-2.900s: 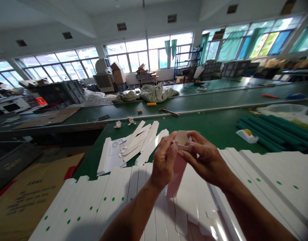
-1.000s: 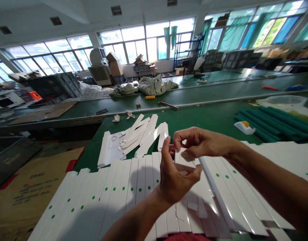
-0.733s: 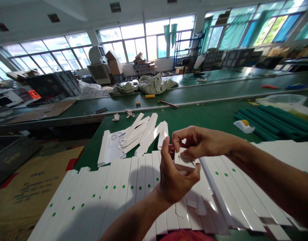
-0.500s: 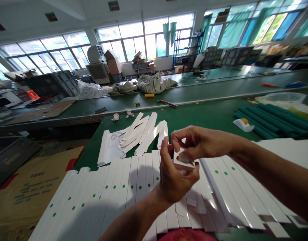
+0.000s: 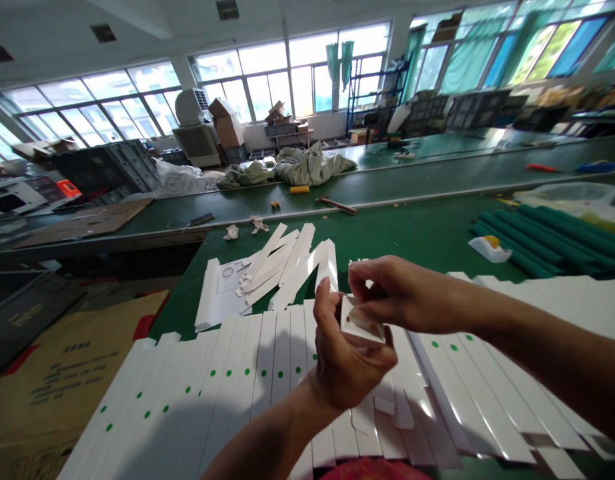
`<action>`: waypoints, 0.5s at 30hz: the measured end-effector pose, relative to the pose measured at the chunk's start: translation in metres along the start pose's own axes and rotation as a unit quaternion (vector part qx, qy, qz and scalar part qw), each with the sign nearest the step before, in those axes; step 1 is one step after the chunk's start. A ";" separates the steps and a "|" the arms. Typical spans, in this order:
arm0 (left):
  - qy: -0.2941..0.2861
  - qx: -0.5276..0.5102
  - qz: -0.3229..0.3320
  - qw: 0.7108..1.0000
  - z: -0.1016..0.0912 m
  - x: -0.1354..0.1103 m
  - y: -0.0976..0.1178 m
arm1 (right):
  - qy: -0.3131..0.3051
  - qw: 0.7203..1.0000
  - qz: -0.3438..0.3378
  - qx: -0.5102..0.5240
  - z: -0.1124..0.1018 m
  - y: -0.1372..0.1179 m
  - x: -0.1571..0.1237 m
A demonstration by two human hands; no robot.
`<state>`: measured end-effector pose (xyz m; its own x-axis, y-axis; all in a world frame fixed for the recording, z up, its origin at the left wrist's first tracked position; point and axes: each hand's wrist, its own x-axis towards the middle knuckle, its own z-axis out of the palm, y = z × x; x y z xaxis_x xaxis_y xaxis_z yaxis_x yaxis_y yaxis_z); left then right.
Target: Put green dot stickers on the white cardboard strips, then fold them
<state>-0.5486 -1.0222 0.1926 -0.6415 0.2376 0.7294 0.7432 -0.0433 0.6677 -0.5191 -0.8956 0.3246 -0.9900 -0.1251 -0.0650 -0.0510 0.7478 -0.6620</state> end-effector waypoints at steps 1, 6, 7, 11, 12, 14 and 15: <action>0.003 0.007 0.002 1.000 0.000 -0.001 0.000 | 0.013 1.000 0.004 0.002 0.001 0.000 -0.001; 0.003 0.000 0.020 1.000 0.000 -0.003 0.003 | -0.046 0.997 -0.003 0.066 -0.003 0.006 -0.006; 0.001 -0.008 0.020 1.000 0.000 -0.002 0.003 | -0.058 0.995 0.002 0.086 -0.004 0.007 -0.007; -0.005 -0.017 -0.008 1.000 -0.003 0.000 0.003 | -0.038 0.984 0.037 0.171 0.002 0.010 -0.004; -0.013 -0.019 -0.022 0.999 -0.004 -0.001 0.001 | -0.025 0.976 0.045 0.211 0.005 0.011 -0.003; -0.031 -0.011 -0.060 0.998 -0.005 -0.006 -0.004 | 0.024 0.948 0.057 0.312 0.012 0.018 0.000; -0.039 -0.001 -0.081 0.996 -0.006 -0.009 -0.008 | 0.064 0.930 0.057 0.358 0.015 0.025 0.001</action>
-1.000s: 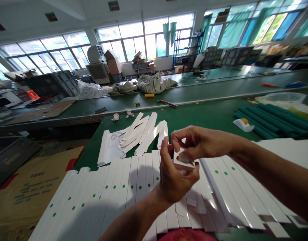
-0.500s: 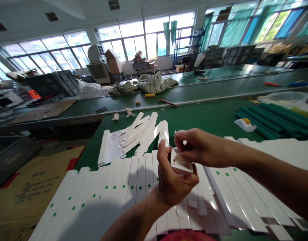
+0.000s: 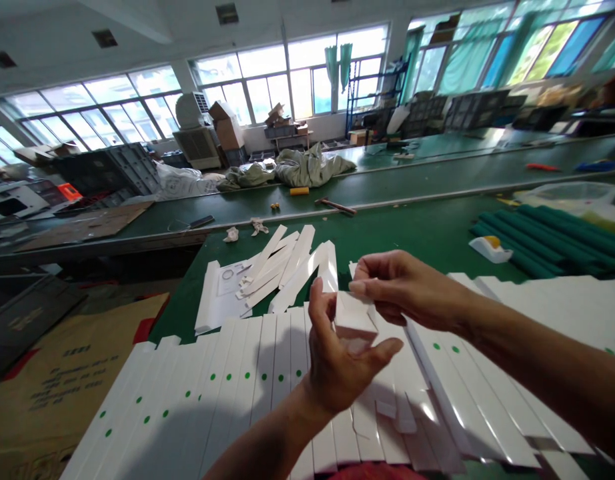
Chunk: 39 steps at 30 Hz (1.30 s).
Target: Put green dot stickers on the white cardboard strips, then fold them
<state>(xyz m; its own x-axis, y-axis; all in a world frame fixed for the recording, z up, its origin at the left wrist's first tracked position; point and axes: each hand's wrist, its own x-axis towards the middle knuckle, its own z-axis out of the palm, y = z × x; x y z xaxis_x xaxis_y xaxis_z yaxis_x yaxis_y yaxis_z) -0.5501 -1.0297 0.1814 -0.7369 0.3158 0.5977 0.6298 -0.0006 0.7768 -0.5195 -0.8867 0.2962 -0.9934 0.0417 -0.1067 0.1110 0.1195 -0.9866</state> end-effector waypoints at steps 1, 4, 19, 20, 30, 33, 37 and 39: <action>-0.003 0.013 -0.024 1.000 0.000 -0.002 -0.006 | 0.046 0.998 -0.015 0.039 -0.003 0.010 0.003; -0.014 0.052 -0.104 0.993 -0.002 0.013 -0.025 | 0.226 0.974 -0.032 -0.004 -0.016 0.061 0.010; -0.353 0.365 -0.195 0.839 0.119 0.026 -0.112 | 0.282 0.778 0.182 -0.532 0.048 0.283 -0.009; -0.345 0.387 -0.210 0.829 0.130 0.007 -0.115 | 0.297 0.786 0.167 -0.516 0.049 0.285 -0.009; -0.331 0.382 -0.315 0.803 0.142 0.012 -0.117 | 0.408 0.875 0.002 -0.263 0.054 0.281 -0.019; -0.319 0.327 -0.308 0.835 0.115 0.018 -0.100 | 0.440 0.893 0.020 -0.089 0.045 0.252 -0.022; -0.293 0.195 -0.233 0.907 0.077 0.036 -0.052 | 0.268 0.942 -0.042 0.196 0.041 0.195 -0.018; -0.262 0.141 -0.190 0.936 0.063 0.047 -0.028 | 0.175 0.942 -0.059 0.279 0.048 0.169 -0.013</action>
<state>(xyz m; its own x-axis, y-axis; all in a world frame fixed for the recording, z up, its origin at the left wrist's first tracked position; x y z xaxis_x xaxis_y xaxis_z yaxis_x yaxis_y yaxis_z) -0.5871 -0.9553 0.1751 -0.7460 0.6638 0.0531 0.4410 0.4328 0.7862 -0.4889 -0.9143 0.1249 -0.9168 0.3972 -0.0413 -0.1287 -0.3917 -0.9110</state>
